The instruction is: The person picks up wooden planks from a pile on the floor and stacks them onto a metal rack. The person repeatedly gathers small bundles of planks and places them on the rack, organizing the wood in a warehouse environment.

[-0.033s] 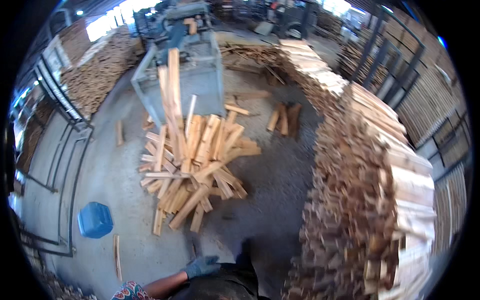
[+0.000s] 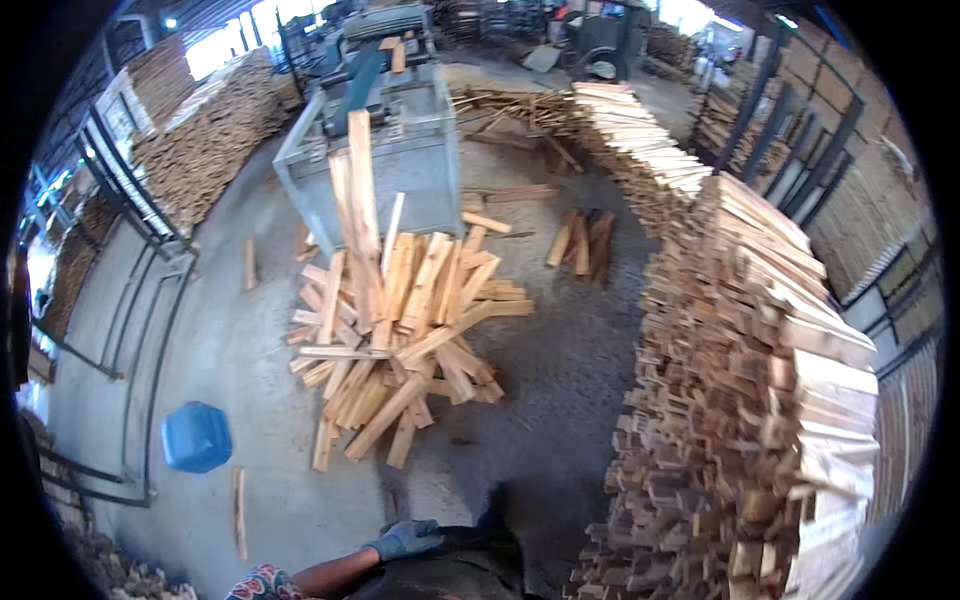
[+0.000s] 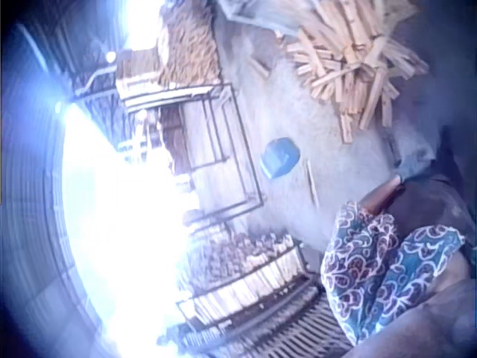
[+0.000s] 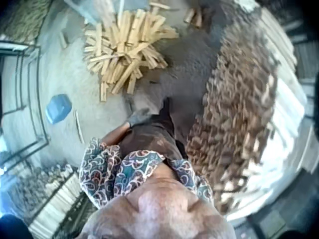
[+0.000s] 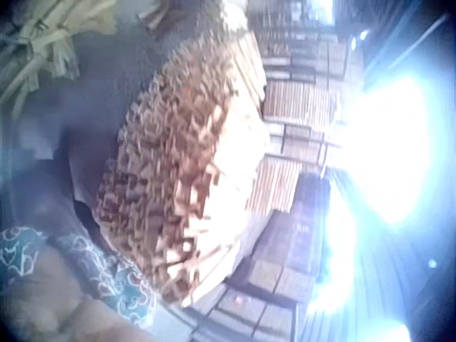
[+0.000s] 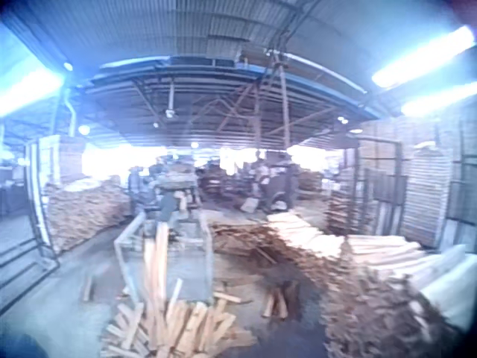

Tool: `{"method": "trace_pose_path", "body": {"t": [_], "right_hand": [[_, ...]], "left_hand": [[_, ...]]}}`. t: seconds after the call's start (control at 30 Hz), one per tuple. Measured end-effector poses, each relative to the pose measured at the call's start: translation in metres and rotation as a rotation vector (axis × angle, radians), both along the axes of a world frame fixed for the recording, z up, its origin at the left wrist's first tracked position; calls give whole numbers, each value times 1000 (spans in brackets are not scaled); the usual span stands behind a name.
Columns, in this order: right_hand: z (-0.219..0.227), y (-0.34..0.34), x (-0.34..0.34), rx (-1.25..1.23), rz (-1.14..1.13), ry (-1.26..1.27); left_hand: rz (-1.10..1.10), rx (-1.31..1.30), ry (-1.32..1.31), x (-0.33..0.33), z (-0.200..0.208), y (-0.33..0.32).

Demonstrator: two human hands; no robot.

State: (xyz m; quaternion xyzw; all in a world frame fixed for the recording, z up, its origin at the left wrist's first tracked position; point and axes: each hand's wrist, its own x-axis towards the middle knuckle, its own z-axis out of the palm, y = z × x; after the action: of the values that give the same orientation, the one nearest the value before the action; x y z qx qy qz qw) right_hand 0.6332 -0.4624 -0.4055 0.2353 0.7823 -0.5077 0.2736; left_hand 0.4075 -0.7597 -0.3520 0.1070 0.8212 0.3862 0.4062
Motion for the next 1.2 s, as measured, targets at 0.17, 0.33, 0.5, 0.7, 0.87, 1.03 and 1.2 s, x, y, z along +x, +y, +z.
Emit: {"method": "trace_pose_path", "body": {"t": [0.17, 0.33, 0.5, 0.7, 0.87, 1.03, 1.2], "right_hand": [[-35, 108, -116, 531, 1106, 203], [1, 128, -290, -519, -528, -12], [45, 65, -376, -702, -646, -139], [-13, -1, -325, -171, 165, 452], [-10, -6, -332, -211, -34, -311], [-75, 13, -406, -192, 588, 206], [-106, -53, -542, -871, -349, -156]], "left_hand": [[206, -175, 86, -2, 2, -32], [500, -54, -20, -3, -13, -41], [553, 193, -96, -23, -33, -49], [688, -67, -70, -47, -27, -84], [790, -101, -188, -58, -43, -118], [983, 2, -242, -72, -77, -145], [1074, 179, -309, -123, -83, -162]]}}
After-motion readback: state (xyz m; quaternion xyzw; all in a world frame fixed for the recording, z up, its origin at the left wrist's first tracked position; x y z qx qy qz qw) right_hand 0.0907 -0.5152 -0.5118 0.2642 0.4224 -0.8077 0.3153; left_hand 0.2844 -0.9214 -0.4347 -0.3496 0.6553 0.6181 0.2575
